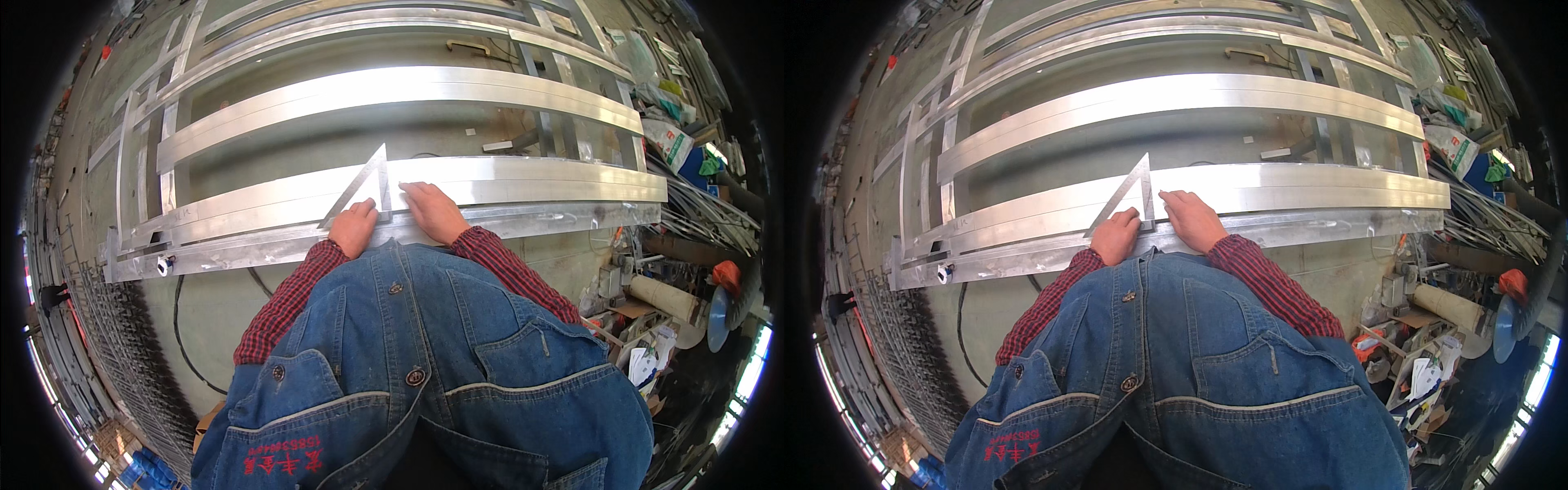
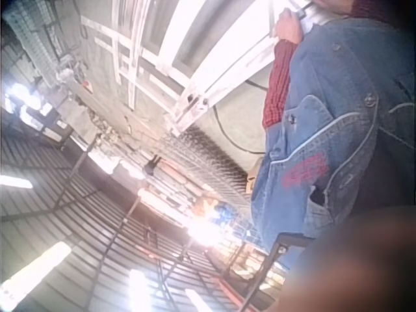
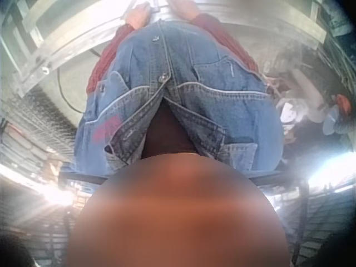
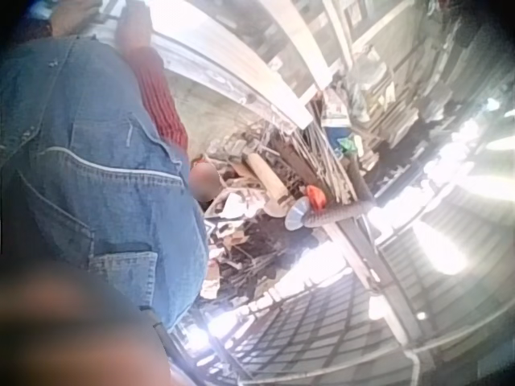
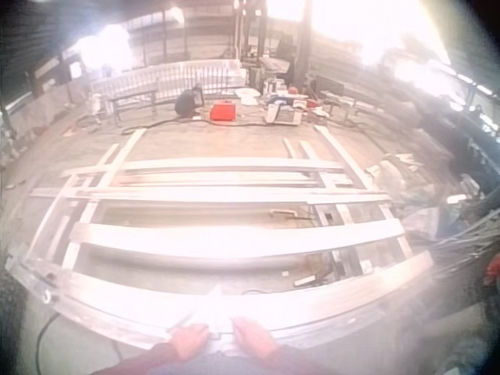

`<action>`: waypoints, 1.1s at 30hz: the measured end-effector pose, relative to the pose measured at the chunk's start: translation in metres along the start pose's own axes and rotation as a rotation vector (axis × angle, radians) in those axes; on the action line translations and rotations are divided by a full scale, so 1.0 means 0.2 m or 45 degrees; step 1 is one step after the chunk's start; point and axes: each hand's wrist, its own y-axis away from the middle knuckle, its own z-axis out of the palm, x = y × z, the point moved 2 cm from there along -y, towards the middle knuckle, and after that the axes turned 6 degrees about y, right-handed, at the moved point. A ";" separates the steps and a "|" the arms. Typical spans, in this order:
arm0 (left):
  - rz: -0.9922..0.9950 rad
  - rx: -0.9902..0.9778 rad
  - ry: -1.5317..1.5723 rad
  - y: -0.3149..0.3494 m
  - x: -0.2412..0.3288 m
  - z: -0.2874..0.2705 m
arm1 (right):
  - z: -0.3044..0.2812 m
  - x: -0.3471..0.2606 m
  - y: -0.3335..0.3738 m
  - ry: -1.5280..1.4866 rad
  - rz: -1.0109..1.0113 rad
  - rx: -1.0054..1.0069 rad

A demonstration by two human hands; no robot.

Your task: The person uses a triangular metal square and a marker to draw straight lines on aluminum frame pieces. They reposition the square multiple times to mark several sections of the frame.

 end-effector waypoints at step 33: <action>0.006 0.003 -0.007 0.00 0.01 0.00 | 0.11 0.01 -0.21 0.173 -0.017 0.066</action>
